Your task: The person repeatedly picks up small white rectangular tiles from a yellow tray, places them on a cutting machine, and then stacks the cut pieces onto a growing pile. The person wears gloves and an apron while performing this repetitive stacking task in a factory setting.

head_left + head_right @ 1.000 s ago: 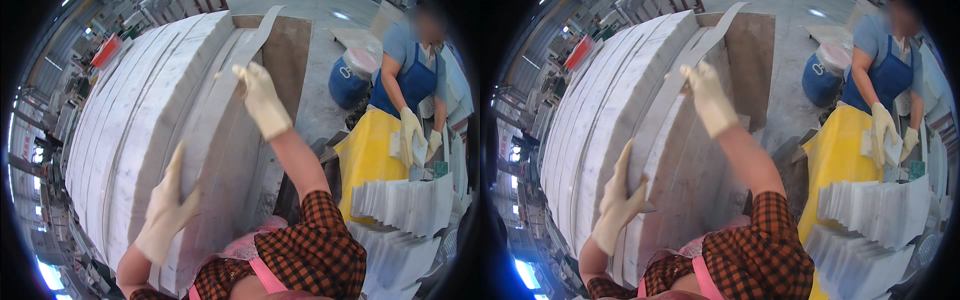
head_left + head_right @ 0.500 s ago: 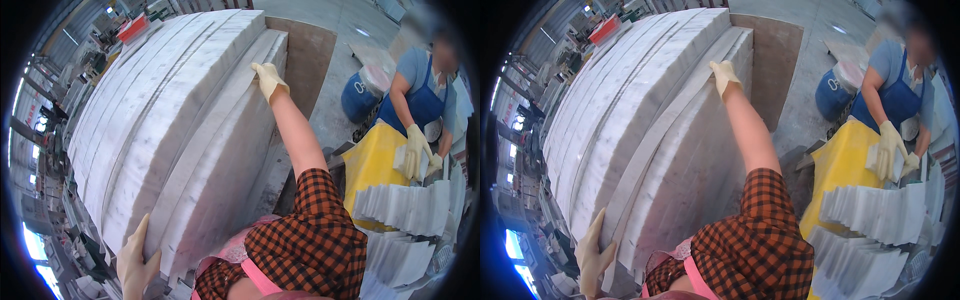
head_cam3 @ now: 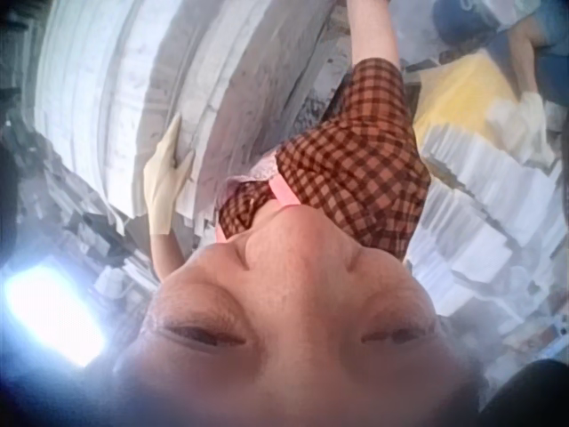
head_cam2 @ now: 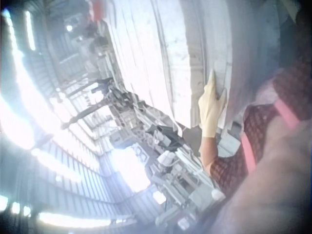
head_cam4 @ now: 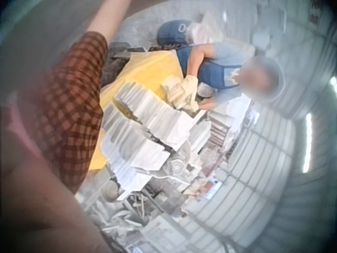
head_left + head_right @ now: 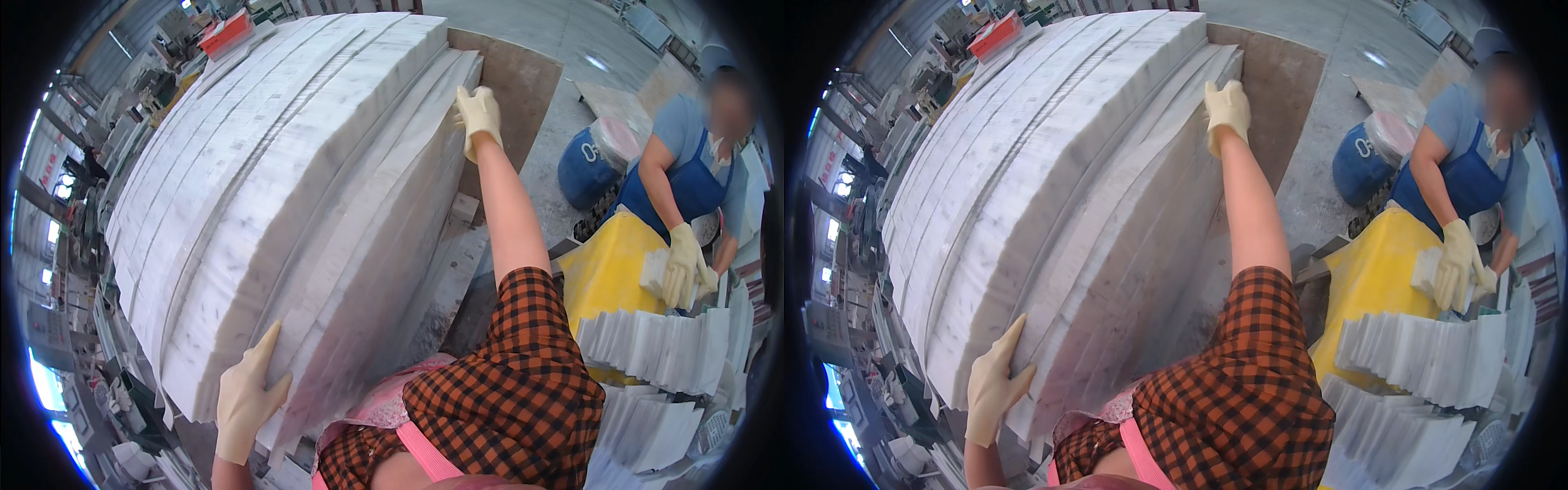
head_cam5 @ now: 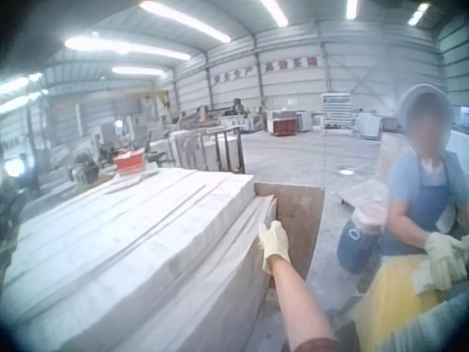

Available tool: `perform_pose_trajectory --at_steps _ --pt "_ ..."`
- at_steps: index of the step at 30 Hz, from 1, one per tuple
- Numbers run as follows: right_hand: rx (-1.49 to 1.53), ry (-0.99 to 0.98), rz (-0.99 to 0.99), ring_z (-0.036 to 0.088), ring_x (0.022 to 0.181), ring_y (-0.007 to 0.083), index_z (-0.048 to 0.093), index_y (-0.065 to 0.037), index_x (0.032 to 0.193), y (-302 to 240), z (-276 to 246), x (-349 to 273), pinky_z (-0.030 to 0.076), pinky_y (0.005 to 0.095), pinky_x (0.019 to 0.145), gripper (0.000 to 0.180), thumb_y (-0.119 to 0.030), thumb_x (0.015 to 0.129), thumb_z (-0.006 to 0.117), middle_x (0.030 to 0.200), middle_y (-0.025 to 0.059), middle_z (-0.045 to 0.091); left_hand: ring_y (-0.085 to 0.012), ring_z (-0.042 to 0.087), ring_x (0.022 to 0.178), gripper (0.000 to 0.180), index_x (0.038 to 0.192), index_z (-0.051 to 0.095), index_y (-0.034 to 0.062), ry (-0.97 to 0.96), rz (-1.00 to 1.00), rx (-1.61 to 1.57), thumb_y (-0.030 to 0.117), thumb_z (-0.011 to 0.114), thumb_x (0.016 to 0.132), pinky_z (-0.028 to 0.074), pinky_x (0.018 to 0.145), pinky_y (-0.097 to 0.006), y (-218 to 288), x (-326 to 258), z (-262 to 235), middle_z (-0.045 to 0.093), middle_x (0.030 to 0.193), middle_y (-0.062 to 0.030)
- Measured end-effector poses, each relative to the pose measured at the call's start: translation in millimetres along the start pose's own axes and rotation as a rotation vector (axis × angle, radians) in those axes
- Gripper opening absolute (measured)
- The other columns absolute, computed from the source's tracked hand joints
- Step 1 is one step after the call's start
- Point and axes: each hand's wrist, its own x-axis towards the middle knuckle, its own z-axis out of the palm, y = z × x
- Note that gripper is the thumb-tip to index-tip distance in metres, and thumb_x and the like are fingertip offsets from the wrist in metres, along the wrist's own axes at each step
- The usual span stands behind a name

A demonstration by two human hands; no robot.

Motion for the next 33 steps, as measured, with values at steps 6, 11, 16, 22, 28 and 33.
perform_pose_trajectory --at_steps 6,11,16,22,28,33 --pt "-0.708 0.205 -1.088 0.051 0.134 0.0298 0.058 -0.007 0.139 -1 22 -17 0.040 0.0451 0.109 0.055 -0.045 0.098 0.057 0.142 0.0134 0.058 -0.0378 0.066 0.085 0.075 0.146 0.056 0.0154 -0.005 0.105 0.174 0.022 0.079 0.075 0.052 0.075 -0.044 -7 8 6 0.071 0.108 -0.0175" --pt "-0.893 -0.150 -0.971 0.050 0.127 0.0262 0.057 -0.006 0.141 22 46 -10 0.033 0.0430 0.108 0.057 -0.046 0.101 0.050 0.135 0.0081 0.059 -0.0389 0.067 0.102 0.056 0.139 0.058 0.0113 0.179 0.314 0.255 0.023 0.072 0.086 0.054 0.080 -0.047 11 30 1 0.070 0.116 -0.0157" --pt "-0.856 -0.134 -0.993 0.051 0.124 0.0239 0.059 -0.006 0.139 26 45 -5 0.032 0.0417 0.107 0.057 -0.047 0.100 0.049 0.130 0.0057 0.060 -0.0370 0.069 0.104 0.028 0.120 0.063 0.0088 0.136 0.270 0.263 0.011 0.054 0.094 0.056 0.078 -0.050 49 120 29 0.071 0.114 -0.0147" --pt "-0.849 -0.140 -0.984 0.050 0.125 0.0235 0.059 -0.006 0.140 25 45 -7 0.033 0.0415 0.107 0.059 -0.048 0.099 0.050 0.134 0.0059 0.059 -0.0401 0.066 0.098 0.020 0.110 0.058 0.0073 0.114 0.139 0.317 0.013 0.059 0.092 0.053 0.077 -0.052 63 180 52 0.068 0.099 -0.0172" --pt "-0.754 -0.124 -1.025 0.049 0.127 0.0287 0.056 -0.003 0.140 28 44 -5 0.032 0.0439 0.108 0.058 -0.043 0.098 0.056 0.136 0.0124 0.058 -0.0449 0.065 0.096 0.015 0.099 0.058 0.0033 0.195 0.114 0.272 0.008 0.062 0.085 0.052 0.079 -0.055 64 197 61 0.066 0.094 -0.0221" --pt "-0.758 -0.139 -0.988 0.047 0.132 0.0305 0.053 -0.001 0.143 26 42 -4 0.030 0.0438 0.111 0.063 -0.044 0.098 0.057 0.145 0.0165 0.054 -0.0459 0.065 0.097 0.018 0.099 0.058 0.0026 0.214 0.097 0.225 0.008 0.064 0.083 0.052 0.081 -0.056 64 203 67 0.066 0.094 -0.0234"
